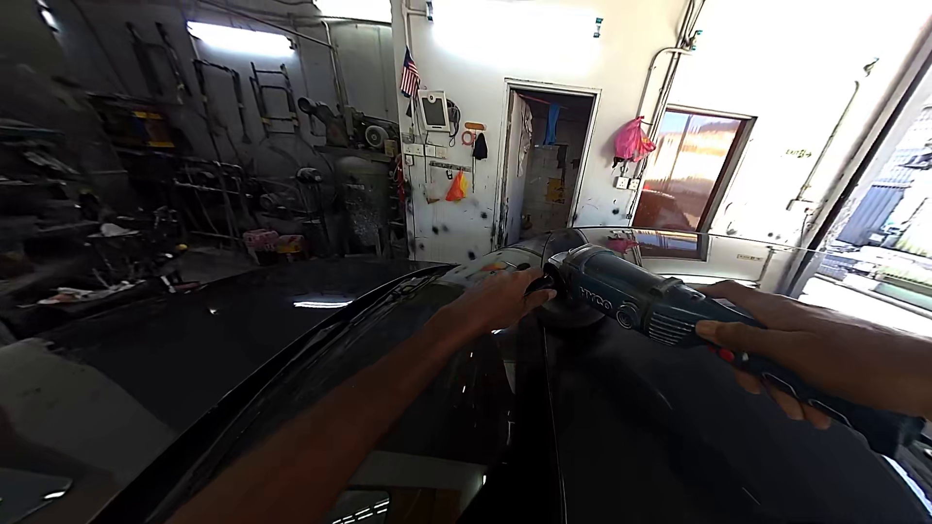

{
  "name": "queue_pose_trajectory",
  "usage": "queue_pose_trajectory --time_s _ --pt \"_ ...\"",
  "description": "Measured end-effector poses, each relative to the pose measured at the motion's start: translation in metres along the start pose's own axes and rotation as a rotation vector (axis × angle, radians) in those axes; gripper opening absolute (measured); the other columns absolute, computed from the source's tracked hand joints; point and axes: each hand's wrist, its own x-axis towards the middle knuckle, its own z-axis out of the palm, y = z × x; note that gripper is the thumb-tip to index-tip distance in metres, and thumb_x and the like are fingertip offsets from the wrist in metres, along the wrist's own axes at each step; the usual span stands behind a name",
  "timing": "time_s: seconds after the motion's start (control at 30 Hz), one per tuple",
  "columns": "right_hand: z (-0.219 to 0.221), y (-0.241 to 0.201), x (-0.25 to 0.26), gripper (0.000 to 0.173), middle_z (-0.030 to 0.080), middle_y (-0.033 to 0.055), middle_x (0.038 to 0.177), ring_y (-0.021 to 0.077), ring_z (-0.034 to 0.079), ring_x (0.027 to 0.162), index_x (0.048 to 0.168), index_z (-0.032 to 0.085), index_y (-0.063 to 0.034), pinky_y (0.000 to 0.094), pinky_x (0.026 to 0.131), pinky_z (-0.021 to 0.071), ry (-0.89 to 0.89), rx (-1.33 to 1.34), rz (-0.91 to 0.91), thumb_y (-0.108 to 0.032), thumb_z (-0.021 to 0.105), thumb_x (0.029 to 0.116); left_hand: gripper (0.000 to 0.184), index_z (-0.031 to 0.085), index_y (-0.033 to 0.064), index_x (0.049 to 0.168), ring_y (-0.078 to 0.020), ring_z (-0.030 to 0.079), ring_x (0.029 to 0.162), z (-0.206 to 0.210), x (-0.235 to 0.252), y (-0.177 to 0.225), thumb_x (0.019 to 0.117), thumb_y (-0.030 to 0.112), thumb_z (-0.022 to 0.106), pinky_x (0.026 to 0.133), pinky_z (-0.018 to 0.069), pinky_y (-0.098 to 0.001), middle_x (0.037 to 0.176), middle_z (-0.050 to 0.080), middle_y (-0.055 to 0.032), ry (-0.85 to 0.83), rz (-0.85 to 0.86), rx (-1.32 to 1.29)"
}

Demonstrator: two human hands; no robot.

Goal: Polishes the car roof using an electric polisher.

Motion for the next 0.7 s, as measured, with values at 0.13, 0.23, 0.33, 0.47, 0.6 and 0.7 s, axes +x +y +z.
queue_pose_trajectory --time_s 0.13,0.23,0.33,0.47,0.6,0.7 --pt "-0.010 -0.007 0.025 0.040 0.065 0.0161 0.079 0.0252 0.065 0.049 0.144 0.039 -0.0223 0.0368 0.043 0.0575 0.000 -0.021 0.016 -0.042 0.045 0.1089 0.047 0.058 0.0152 0.129 -0.0288 0.069 0.090 0.000 0.032 -0.013 0.1067 0.054 0.043 0.082 0.0546 -0.0553 0.096 0.068 -0.0112 -0.013 0.021 -0.006" --pt "-0.013 -0.012 0.043 0.040 0.064 0.0149 0.079 0.0227 0.064 0.049 0.143 0.041 -0.0202 0.0340 0.042 0.0562 0.025 -0.004 0.024 -0.040 0.044 0.1091 0.046 0.059 0.0121 0.128 -0.0294 0.068 0.090 -0.001 0.054 -0.022 0.1074 0.050 0.044 0.082 0.0548 -0.0536 0.097 0.068 -0.0133 -0.024 0.037 -0.023" --pt "-0.015 -0.010 0.066 0.041 0.063 0.0156 0.076 0.0228 0.063 0.048 0.142 0.040 -0.0180 0.0344 0.042 0.0560 0.048 0.005 0.007 -0.041 0.045 0.1088 0.046 0.058 0.0128 0.130 -0.0302 0.069 0.093 -0.002 0.074 -0.031 0.1077 0.050 0.043 0.084 0.0545 -0.0547 0.101 0.069 -0.0142 -0.038 0.029 -0.012" --pt "-0.021 -0.004 0.102 0.047 0.063 0.0156 0.079 0.0231 0.063 0.048 0.148 0.036 -0.0190 0.0366 0.042 0.0574 0.054 0.021 -0.017 -0.043 0.045 0.1088 0.052 0.055 0.0196 0.139 -0.0348 0.068 0.103 0.003 0.099 -0.043 0.1066 0.056 0.039 0.089 0.0522 -0.0617 0.110 0.070 -0.0154 -0.047 -0.061 0.032" --pt "-0.027 -0.011 0.120 0.045 0.063 0.0162 0.085 0.0236 0.065 0.053 0.143 0.036 -0.0156 0.0368 0.047 0.0583 0.053 0.008 0.029 -0.044 0.045 0.1091 0.052 0.053 0.0215 0.145 -0.0425 0.066 0.112 0.011 0.125 -0.029 0.1068 0.055 0.043 0.092 0.0505 -0.0660 0.120 0.069 -0.0201 0.009 -0.203 0.156" --pt "-0.040 -0.003 0.127 0.046 0.063 0.0166 0.087 0.0240 0.065 0.054 0.144 0.036 -0.0144 0.0371 0.047 0.0586 0.089 0.040 0.039 -0.043 0.046 0.1092 0.052 0.054 0.0213 0.148 -0.0475 0.055 0.126 0.017 0.145 -0.003 0.1054 0.050 0.050 0.097 0.0457 -0.0681 0.138 0.059 -0.0223 0.091 -0.255 0.279"
